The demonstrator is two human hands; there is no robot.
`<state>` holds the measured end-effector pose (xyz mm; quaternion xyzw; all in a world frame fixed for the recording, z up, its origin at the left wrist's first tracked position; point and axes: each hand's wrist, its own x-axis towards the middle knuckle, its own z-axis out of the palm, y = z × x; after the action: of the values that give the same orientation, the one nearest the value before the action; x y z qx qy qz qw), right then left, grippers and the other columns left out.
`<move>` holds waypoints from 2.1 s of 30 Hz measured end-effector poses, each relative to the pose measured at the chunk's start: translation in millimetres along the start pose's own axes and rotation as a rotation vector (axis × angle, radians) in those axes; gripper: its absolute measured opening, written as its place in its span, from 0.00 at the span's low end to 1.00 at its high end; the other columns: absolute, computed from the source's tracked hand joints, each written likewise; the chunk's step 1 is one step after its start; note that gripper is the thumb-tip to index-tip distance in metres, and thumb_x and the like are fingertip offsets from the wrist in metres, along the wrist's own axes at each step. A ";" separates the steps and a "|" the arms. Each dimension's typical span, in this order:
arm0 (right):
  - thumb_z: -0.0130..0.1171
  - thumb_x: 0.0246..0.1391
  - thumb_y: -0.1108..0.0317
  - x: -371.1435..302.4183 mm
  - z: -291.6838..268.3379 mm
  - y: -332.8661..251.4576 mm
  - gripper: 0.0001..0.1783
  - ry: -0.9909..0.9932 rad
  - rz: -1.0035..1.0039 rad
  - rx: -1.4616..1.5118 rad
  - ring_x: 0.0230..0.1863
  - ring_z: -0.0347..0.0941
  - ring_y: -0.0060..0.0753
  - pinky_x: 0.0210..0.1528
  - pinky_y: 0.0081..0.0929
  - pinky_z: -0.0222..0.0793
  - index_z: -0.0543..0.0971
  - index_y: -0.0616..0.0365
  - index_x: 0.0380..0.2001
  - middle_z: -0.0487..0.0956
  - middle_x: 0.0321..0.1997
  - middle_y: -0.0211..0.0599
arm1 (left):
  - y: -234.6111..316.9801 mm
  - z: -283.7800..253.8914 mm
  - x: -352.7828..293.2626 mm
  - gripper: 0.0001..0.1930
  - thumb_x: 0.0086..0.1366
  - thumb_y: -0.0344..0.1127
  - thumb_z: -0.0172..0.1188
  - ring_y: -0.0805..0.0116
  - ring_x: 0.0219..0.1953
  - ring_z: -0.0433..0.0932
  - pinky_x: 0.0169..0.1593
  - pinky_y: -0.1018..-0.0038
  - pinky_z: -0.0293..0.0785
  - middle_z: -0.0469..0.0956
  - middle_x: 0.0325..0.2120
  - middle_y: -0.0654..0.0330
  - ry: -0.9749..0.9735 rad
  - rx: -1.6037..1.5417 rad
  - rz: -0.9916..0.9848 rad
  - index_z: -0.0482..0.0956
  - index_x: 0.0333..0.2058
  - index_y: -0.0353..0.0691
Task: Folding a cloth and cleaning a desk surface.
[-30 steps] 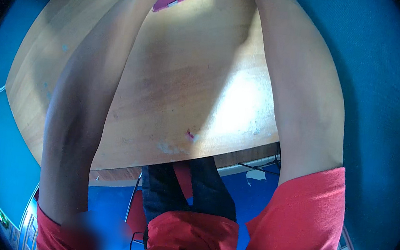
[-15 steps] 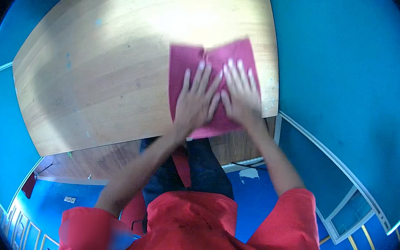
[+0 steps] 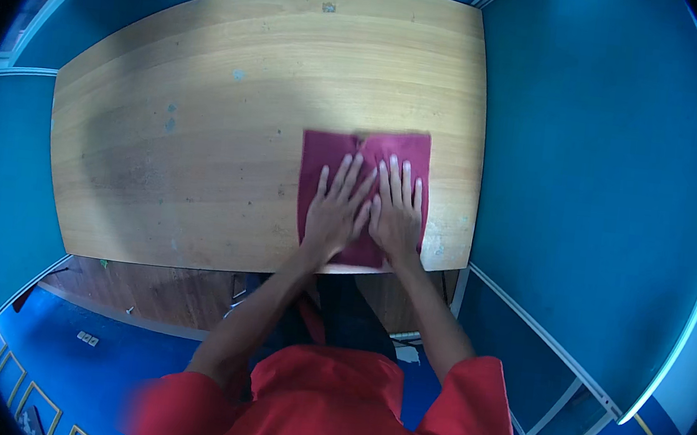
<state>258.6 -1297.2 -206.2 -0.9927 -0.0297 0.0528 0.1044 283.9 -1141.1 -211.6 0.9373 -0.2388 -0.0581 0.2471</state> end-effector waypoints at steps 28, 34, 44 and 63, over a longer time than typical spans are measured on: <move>0.31 0.72 0.51 248.8 19.2 21.0 0.35 0.343 -0.120 -0.097 0.82 0.47 0.45 0.82 0.46 0.38 0.60 0.56 0.75 0.55 0.82 0.41 | -111.6 -11.5 212.9 0.32 0.77 0.48 0.33 0.56 0.78 0.50 0.79 0.56 0.40 0.56 0.75 0.49 0.312 0.309 0.069 0.60 0.72 0.35; 0.38 0.72 0.55 71.2 22.0 -23.7 0.34 0.173 -0.051 -0.091 0.83 0.43 0.45 0.82 0.50 0.35 0.57 0.54 0.76 0.52 0.83 0.40 | -46.2 -3.8 47.1 0.31 0.76 0.46 0.41 0.51 0.78 0.51 0.78 0.49 0.43 0.57 0.74 0.45 0.205 0.231 0.044 0.62 0.71 0.33; 0.50 0.64 0.59 -94.9 20.9 -68.1 0.37 -0.021 -0.073 0.021 0.82 0.46 0.49 0.80 0.54 0.39 0.61 0.62 0.74 0.54 0.82 0.45 | -3.6 -3.7 -119.4 0.31 0.74 0.45 0.46 0.56 0.79 0.48 0.78 0.49 0.39 0.56 0.75 0.51 -0.052 0.022 -0.004 0.63 0.71 0.38; 0.38 0.71 0.53 196.8 24.1 -95.8 0.35 0.109 -0.282 -0.112 0.83 0.44 0.42 0.82 0.49 0.38 0.58 0.55 0.76 0.52 0.82 0.38 | -167.8 -68.6 79.8 0.31 0.75 0.44 0.43 0.55 0.78 0.51 0.78 0.49 0.42 0.56 0.74 0.49 0.161 0.205 -0.039 0.61 0.72 0.40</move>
<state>446.7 -1184.9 -228.9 -0.9843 -0.1662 -0.0182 0.0566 440.0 -1021.1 -233.5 0.9637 -0.2047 0.0374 0.1671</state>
